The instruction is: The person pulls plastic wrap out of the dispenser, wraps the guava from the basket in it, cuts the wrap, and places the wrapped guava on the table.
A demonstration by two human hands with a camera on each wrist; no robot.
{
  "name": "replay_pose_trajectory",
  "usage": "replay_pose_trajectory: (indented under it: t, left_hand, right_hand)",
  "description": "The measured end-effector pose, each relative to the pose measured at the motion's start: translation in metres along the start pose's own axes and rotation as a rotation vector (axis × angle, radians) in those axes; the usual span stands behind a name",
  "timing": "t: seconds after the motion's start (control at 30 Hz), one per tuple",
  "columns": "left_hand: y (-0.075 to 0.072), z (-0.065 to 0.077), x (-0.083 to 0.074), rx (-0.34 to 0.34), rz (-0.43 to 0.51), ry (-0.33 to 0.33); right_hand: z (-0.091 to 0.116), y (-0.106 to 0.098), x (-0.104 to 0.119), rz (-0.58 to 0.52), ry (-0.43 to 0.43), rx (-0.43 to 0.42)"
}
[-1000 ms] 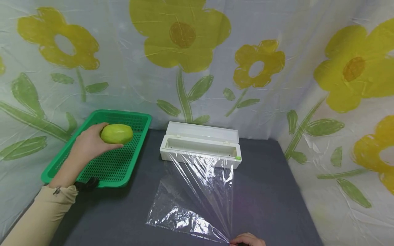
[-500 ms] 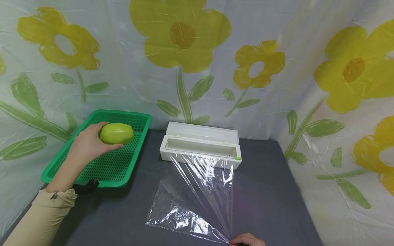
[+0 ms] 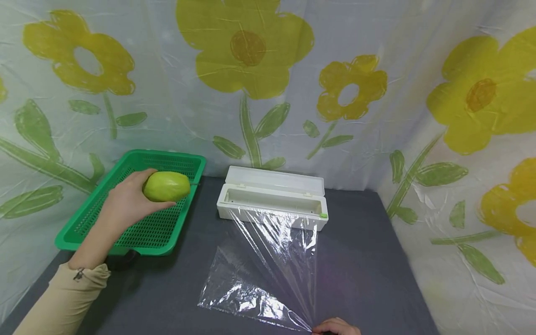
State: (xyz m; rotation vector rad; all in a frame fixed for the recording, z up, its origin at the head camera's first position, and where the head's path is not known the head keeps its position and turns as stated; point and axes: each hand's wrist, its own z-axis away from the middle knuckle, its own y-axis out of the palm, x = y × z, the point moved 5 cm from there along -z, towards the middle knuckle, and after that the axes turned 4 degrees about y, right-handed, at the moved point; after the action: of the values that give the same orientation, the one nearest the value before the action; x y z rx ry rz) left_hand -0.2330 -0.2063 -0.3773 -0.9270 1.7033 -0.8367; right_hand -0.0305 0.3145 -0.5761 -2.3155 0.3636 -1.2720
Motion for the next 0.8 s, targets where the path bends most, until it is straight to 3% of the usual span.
replay_pose_trajectory:
  t: [0.6,0.8]
  left_hand:
    - [0.005,0.016,-0.025,-0.049,0.015,0.039]
    - [0.012,0.018,-0.034,-0.027,0.033,0.047]
  right_hand:
    - [-0.001,-0.001,0.002,-0.012,-0.055,-0.034]
    - [0.0,0.0,0.003,-0.015,-0.023,-0.052]
